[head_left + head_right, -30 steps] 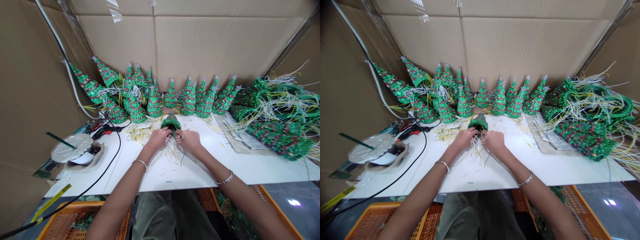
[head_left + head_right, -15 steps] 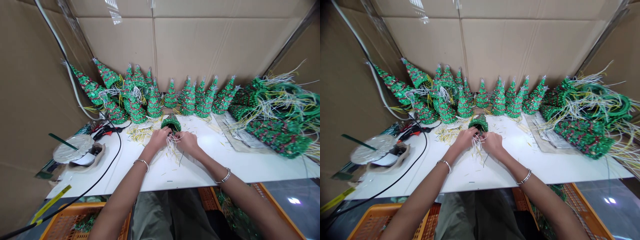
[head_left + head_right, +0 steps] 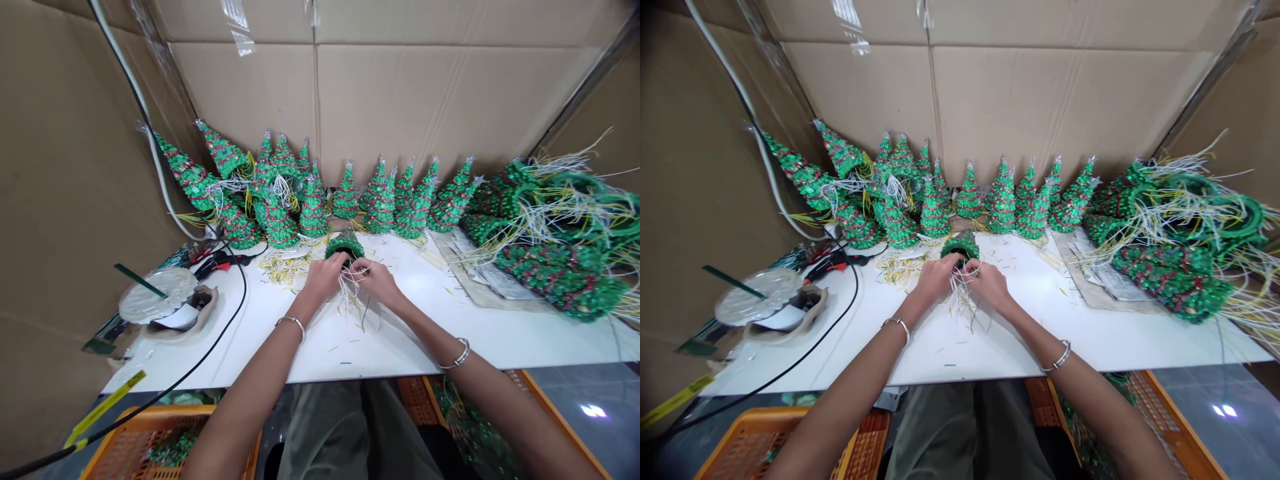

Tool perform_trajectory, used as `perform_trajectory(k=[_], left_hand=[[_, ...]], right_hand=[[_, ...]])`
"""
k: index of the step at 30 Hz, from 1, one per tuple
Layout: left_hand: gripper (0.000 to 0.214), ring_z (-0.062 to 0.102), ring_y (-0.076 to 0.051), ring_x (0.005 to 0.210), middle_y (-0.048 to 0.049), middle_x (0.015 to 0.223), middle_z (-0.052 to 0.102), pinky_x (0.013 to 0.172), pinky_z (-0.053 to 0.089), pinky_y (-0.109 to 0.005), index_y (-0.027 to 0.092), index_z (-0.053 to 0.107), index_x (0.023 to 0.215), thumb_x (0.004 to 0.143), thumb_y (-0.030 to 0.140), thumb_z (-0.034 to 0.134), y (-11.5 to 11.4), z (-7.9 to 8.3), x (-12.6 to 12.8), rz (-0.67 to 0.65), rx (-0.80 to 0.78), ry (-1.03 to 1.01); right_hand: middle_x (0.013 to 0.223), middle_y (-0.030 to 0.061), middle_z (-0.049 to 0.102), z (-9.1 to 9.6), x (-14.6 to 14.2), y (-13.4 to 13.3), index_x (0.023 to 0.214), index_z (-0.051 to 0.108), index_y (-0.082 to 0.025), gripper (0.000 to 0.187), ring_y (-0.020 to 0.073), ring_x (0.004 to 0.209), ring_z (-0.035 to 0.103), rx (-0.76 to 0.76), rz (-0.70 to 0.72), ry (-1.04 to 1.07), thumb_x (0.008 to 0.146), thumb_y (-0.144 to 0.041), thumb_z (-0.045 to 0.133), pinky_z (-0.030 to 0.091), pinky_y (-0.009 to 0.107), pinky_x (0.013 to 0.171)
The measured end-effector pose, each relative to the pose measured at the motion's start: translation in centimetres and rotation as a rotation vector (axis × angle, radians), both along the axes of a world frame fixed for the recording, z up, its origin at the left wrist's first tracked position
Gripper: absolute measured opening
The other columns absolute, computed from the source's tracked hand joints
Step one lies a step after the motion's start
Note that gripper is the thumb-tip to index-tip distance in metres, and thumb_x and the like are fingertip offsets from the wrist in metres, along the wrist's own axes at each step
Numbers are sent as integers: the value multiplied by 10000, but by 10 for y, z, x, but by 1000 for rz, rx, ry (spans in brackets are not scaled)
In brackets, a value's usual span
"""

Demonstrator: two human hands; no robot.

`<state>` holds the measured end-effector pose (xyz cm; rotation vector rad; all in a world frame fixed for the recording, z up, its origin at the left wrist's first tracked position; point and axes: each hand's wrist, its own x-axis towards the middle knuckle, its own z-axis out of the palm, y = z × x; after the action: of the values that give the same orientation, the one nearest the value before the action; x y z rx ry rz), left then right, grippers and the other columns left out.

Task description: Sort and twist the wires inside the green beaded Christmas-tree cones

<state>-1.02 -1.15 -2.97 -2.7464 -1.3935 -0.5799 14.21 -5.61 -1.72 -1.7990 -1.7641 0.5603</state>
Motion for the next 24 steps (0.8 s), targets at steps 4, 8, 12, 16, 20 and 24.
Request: perform_trajectory(k=[4, 8, 12, 16, 20, 24], left_hand=[[245, 649, -199, 765, -73, 1027, 681, 600, 396, -279, 223, 572, 1124, 936, 312, 443, 1, -1, -2, 16, 46, -35], [248, 642, -174, 771, -64, 1006, 678, 595, 384, -262, 213, 594, 1068, 964, 302, 387, 2, -2, -4, -31, 63, -99], [308, 629, -158, 820, -55, 980, 669, 638, 401, -250, 192, 581, 1033, 990, 348, 319, 4, -1, -4, -14, 73, -256], [372, 612, -153, 814, -67, 952, 639, 630, 408, -241, 175, 572, 1007, 1000, 375, 259, 5, 2, -3, 57, 87, -327], [363, 594, -169, 917, -87, 1025, 616, 688, 439, -243, 174, 567, 997, 997, 366, 258, 5, 7, -3, 29, 101, -350], [331, 603, -158, 806, -44, 906, 646, 734, 448, -259, 190, 575, 1000, 988, 361, 292, 6, 6, -5, -31, 32, -409]], right_hand=[[788, -9, 708, -7, 3, 4, 907, 715, -248, 256, 154, 703, 592, 20, 92, 117, 816, -402, 532, 408, 229, 632], [759, 6, 707, -9, 5, 7, 872, 725, -218, 369, 166, 720, 604, 9, 93, 193, 856, -473, 459, 428, 235, 636], [735, 35, 711, -8, 8, 10, 855, 725, -180, 502, 155, 659, 598, -31, 72, 305, 906, -490, 333, 438, 235, 610], [728, 31, 713, -7, 10, 13, 797, 707, -172, 458, 136, 609, 584, -52, 72, 357, 894, -432, 343, 444, 224, 601], [757, 2, 708, -2, 10, 9, 765, 648, -187, 372, 120, 577, 574, 1, 94, 329, 886, -401, 370, 436, 222, 610], [765, -48, 701, 5, 8, 3, 1000, 616, -255, 278, 125, 607, 591, 66, 76, 177, 912, -358, 374, 399, 220, 615]])
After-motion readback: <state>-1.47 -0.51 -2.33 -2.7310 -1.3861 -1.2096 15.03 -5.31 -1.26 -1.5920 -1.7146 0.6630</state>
